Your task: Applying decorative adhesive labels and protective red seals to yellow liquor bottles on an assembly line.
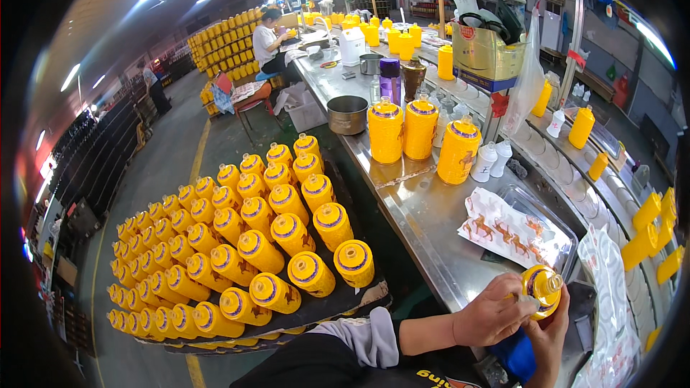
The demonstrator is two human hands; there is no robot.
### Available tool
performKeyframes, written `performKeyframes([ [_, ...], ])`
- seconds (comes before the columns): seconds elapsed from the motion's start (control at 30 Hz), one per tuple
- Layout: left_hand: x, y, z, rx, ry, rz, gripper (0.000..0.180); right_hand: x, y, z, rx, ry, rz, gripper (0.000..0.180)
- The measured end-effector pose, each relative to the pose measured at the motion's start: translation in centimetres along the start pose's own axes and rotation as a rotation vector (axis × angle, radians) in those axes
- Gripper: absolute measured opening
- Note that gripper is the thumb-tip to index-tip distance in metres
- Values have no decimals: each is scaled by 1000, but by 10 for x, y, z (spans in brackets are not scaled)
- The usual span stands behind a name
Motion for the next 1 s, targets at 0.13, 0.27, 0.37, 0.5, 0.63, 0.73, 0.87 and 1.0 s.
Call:
performKeyframes([
  [0.13,-7,11,-1,-105,-12,3,25,-2,-2,0,-24,3,26,106],
  [0.27,-11,22,5,-143,-13,64,19,-1,1,-2,-9,3,7,102],
  [0.37,-10,29,12,-205,-4,21,18,1,4,-2,-44,-15,21,98],
  [0.5,-12,22,10,-111,-30,128,21,2,-1,-3,-33,-34,91,96],
  [0.63,-9,24,0,-106,6,193,21,-7,1,-5,-100,-102,-382,92],
  [0.73,-9,35,-3,-281,-5,-10,22,-3,4,-9,-176,-102,-425,92],
  [0.87,-8,27,3,-205,-42,0,21,-1,9,-10,-168,-146,-480,95],
  [1.0,-5,8,4,-14,33,95,21,0,11,-8,-199,-124,-506,96],
])
Point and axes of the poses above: each hand's wrist, its own z-axis towards the middle knuckle, its own x-axis out of the palm, y = z × x, the point moved 5 cm from there along z, towards the middle knuckle, and after that the axes turned 2 degrees about z, right-handed, at the moved point
